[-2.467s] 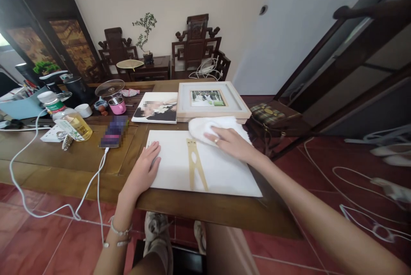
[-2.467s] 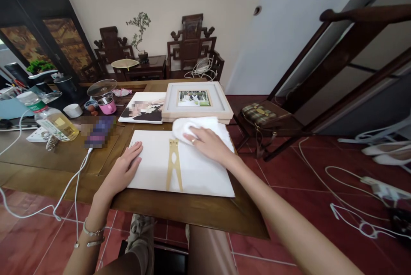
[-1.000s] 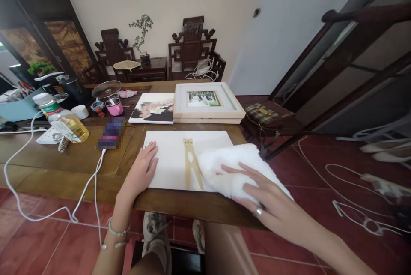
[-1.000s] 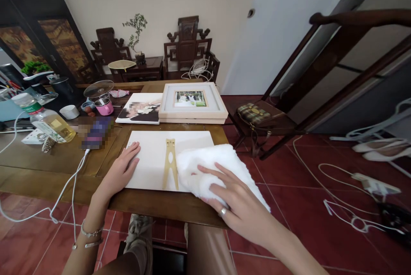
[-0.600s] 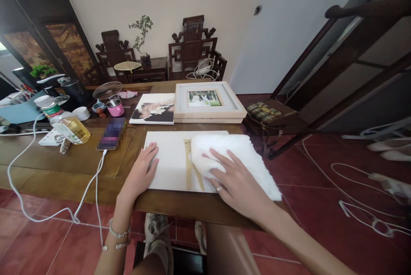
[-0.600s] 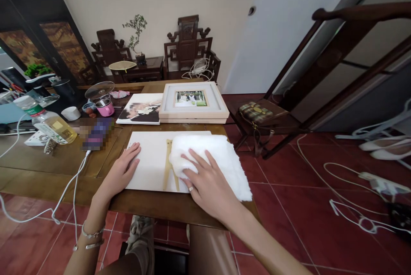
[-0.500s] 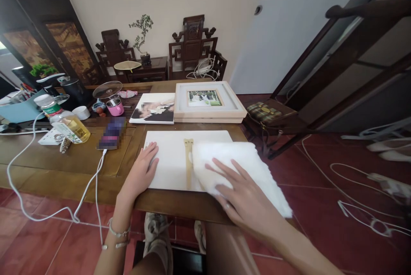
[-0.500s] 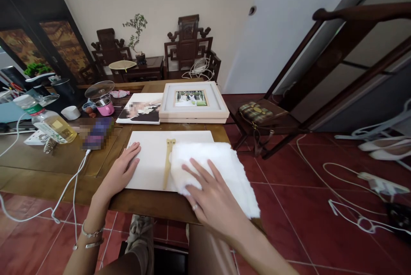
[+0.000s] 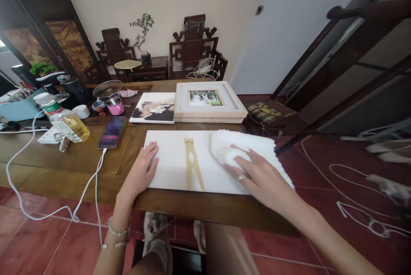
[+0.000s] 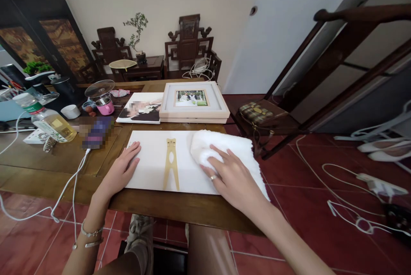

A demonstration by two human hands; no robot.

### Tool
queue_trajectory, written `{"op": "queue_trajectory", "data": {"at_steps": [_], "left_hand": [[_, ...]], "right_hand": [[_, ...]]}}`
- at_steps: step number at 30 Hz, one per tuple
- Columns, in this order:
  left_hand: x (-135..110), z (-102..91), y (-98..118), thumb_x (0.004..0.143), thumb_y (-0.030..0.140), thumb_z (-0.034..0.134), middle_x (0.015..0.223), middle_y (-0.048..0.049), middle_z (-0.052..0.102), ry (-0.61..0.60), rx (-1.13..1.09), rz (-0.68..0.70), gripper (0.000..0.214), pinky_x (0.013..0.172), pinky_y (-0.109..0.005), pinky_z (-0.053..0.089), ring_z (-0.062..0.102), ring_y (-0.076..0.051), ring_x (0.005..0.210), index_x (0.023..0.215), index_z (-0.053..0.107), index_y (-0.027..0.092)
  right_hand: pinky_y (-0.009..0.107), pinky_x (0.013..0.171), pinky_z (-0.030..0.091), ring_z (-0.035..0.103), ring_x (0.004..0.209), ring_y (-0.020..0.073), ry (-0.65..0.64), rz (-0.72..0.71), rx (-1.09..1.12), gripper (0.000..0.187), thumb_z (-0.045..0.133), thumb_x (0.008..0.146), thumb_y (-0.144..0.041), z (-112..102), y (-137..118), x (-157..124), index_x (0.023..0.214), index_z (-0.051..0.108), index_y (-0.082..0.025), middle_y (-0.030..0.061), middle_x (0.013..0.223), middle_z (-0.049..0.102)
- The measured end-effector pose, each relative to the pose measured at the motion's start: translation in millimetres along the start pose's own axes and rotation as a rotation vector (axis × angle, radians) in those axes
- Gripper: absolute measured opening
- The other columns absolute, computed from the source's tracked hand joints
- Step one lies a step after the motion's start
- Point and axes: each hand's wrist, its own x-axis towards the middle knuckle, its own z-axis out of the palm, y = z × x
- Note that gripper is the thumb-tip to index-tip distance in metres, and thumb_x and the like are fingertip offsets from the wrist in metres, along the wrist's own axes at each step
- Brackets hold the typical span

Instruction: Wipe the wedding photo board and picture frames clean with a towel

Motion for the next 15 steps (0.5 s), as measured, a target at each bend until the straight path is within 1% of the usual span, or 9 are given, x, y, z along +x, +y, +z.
{"op": "queue_trajectory", "data": {"at_steps": [2,5,7,9,11,13,15], "left_hand": [[0,0.2,-1,0.095,0.027,0.036,0.148,-0.0152,0.042,-0.001,0.0,0.003,0.044,0.118,-0.048,0.022,0.032,-0.023,0.141,0.134,0.049,0.012],[0,0.4,-1,0.096,0.028,0.036,0.148,-0.0148,0.042,0.003,-0.003,0.008,0.044,0.117,-0.049,0.022,0.033,-0.023,0.141,0.134,0.049,0.012],[0,0.4,-1,0.096,0.028,0.036,0.147,-0.0153,0.042,0.003,-0.004,0.007,0.044,0.117,-0.049,0.022,0.033,-0.023,0.141,0.134,0.049,0.011],[0,0.4,-1,0.096,0.028,0.036,0.147,-0.0153,0.042,-0.001,-0.001,0.005,0.044,0.118,-0.048,0.022,0.033,-0.023,0.141,0.135,0.049,0.011],[0,0.4,-1,0.096,0.028,0.036,0.148,-0.0151,0.042,-0.003,0.002,0.002,0.044,0.118,-0.048,0.022,0.032,-0.023,0.141,0.135,0.048,0.011],[0,0.4,-1,0.096,0.027,0.037,0.148,-0.0149,0.042,-0.001,0.003,-0.001,0.044,0.118,-0.048,0.022,0.032,-0.023,0.141,0.135,0.048,0.011],[0,0.3,-1,0.096,0.027,0.037,0.148,-0.0142,0.042,0.002,-0.001,-0.001,0.043,0.117,-0.049,0.022,0.033,-0.023,0.141,0.135,0.049,0.013]], "right_hand": [[0.06,0.098,0.042,0.047,0.128,0.0361,-0.028,0.023,-0.011,0.024,0.04,0.091,-0.02,7,-14,15,0.08,0.061,-0.018,0.0192,0.105,0.07],[0.063,0.102,0.036,0.042,0.131,0.0367,-0.03,-0.008,0.03,0.022,0.043,0.089,-0.015,13,-46,30,0.086,0.065,-0.016,0.0183,0.121,0.064],[0.063,0.105,0.033,0.039,0.133,0.0367,-0.009,-0.055,0.094,0.023,0.045,0.086,-0.011,15,-66,31,0.09,0.067,-0.016,0.0168,0.131,0.059],[0.063,0.106,0.031,0.036,0.135,0.0363,0.006,-0.126,0.166,0.024,0.047,0.083,-0.009,16,-80,26,0.09,0.068,-0.017,0.0148,0.135,0.056],[0.063,0.108,0.028,0.032,0.137,0.0351,-0.001,-0.246,0.241,0.024,0.048,0.081,-0.008,14,-86,17,0.086,0.069,-0.018,0.0124,0.138,0.053],[0.062,0.11,0.026,0.03,0.138,0.0334,-0.032,-0.342,0.286,0.022,0.049,0.079,-0.008,9,-86,6,0.079,0.068,-0.019,0.0099,0.142,0.049],[0.06,0.111,0.027,0.033,0.138,0.0302,-0.058,-0.366,0.303,0.023,0.047,0.079,-0.007,3,-79,-4,0.074,0.065,-0.019,0.0082,0.142,0.049]]}}
